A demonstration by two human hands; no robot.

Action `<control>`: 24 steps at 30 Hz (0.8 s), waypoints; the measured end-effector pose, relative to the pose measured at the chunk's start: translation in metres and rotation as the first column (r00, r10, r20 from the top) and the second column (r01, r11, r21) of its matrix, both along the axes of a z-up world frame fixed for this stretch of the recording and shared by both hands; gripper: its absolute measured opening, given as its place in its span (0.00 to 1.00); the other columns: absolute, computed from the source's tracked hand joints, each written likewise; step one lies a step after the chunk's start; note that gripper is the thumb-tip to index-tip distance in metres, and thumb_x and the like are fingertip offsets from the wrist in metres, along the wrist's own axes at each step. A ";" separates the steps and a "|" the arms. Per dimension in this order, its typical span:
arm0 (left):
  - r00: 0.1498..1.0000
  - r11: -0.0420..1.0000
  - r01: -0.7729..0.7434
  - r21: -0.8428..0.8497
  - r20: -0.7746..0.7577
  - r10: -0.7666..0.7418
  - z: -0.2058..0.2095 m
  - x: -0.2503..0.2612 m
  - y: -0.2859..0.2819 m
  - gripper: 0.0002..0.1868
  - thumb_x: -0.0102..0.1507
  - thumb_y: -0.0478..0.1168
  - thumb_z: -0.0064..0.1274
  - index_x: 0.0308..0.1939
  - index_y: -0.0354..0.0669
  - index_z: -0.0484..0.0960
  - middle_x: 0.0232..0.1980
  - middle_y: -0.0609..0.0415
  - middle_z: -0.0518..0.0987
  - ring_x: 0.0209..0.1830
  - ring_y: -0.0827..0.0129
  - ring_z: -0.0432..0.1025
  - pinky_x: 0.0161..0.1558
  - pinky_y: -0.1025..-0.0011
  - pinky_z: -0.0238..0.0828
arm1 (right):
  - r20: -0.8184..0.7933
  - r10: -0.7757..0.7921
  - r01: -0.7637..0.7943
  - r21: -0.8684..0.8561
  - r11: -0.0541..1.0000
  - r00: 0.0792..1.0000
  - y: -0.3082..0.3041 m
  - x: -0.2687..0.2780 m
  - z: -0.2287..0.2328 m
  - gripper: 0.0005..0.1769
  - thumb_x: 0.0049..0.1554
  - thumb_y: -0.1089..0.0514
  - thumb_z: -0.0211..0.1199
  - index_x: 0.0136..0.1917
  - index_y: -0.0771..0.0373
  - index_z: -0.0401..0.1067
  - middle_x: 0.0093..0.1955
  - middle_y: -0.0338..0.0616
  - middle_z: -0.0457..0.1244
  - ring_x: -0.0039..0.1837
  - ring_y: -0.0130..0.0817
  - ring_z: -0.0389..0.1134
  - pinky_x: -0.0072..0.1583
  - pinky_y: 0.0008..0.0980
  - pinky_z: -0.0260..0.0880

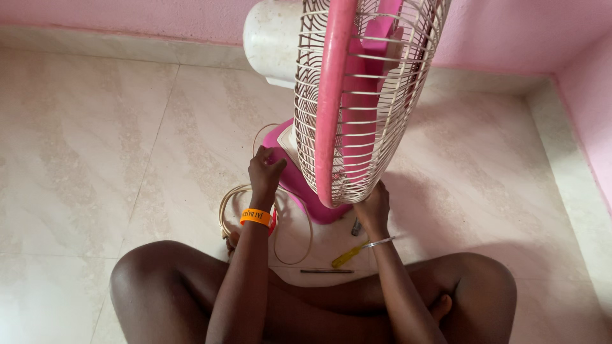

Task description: The person sits on the floor and repairs a damaged section of an electric fan's power cord by twisting the exposed wires together and wrapping them with red electrical tape. They then coil the cord and test the fan by pressing the speed buttons on the base.

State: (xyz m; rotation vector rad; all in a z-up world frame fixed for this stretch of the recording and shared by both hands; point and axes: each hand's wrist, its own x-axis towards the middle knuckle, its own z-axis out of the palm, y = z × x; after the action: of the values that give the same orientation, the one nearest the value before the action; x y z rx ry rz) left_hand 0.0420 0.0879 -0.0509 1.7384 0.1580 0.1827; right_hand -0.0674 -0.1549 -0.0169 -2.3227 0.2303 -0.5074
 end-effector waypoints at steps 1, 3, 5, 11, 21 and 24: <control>1.000 1.000 0.004 -0.006 -0.007 -0.004 -0.004 0.000 0.000 0.28 0.51 0.38 0.62 0.54 0.28 0.79 0.43 0.43 0.82 0.40 0.60 0.78 0.44 0.65 0.75 | -0.005 -0.003 0.003 0.006 1.000 1.000 -0.001 0.000 -0.002 0.23 0.50 0.50 0.70 0.54 0.66 0.75 0.55 0.57 0.69 0.59 0.55 0.71 0.58 0.50 0.70; 1.000 1.000 0.011 -0.015 -0.021 -0.012 -0.012 0.002 -0.003 0.25 0.52 0.37 0.60 0.52 0.28 0.81 0.44 0.41 0.81 0.42 0.57 0.77 0.46 0.63 0.75 | -0.013 -0.009 0.009 0.020 1.000 1.000 -0.005 0.001 -0.008 0.22 0.51 0.50 0.69 0.53 0.66 0.75 0.55 0.57 0.69 0.58 0.55 0.71 0.59 0.50 0.70; 0.992 0.993 -0.079 0.083 0.104 0.070 -0.020 -0.005 -0.015 0.24 0.50 0.35 0.62 0.48 0.26 0.77 0.47 0.37 0.77 0.46 0.51 0.74 0.50 0.59 0.73 | -0.018 -0.030 0.031 0.015 0.999 0.999 -0.013 0.002 -0.011 0.23 0.51 0.50 0.69 0.54 0.67 0.74 0.56 0.58 0.69 0.59 0.57 0.69 0.58 0.51 0.69; 0.973 0.971 -0.220 0.092 -0.044 0.225 -0.025 -0.045 -0.065 0.24 0.51 0.33 0.62 0.46 0.24 0.71 0.52 0.31 0.70 0.45 0.43 0.71 0.50 0.54 0.70 | -0.003 -0.008 0.008 0.050 0.999 1.000 -0.023 0.014 -0.023 0.16 0.54 0.53 0.65 0.51 0.67 0.75 0.53 0.58 0.69 0.57 0.55 0.71 0.59 0.49 0.70; 0.983 0.983 -0.170 0.069 -0.062 0.175 0.008 -0.065 -0.059 0.22 0.48 0.35 0.67 0.39 0.27 0.74 0.51 0.34 0.76 0.48 0.43 0.74 0.52 0.54 0.74 | 0.135 0.115 -0.071 -0.299 0.952 0.984 -0.022 0.018 -0.027 0.18 0.51 0.52 0.66 0.49 0.66 0.77 0.49 0.58 0.70 0.54 0.62 0.67 0.54 0.58 0.64; 0.943 0.931 -0.275 0.239 0.258 0.212 0.004 -0.066 -0.058 0.32 0.41 0.32 0.70 0.46 0.22 0.74 0.54 0.24 0.73 0.52 0.32 0.70 0.53 0.50 0.71 | 0.069 0.080 -0.060 -0.256 0.965 0.994 -0.017 0.017 -0.021 0.18 0.52 0.53 0.66 0.51 0.66 0.77 0.52 0.59 0.70 0.57 0.61 0.66 0.56 0.58 0.62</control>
State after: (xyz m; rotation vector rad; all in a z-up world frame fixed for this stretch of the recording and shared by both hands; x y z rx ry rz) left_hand -0.0240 0.0304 -0.0474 1.9524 0.1882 0.6116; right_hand -0.0507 -0.1724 -0.0382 -2.5417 0.0467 -0.6225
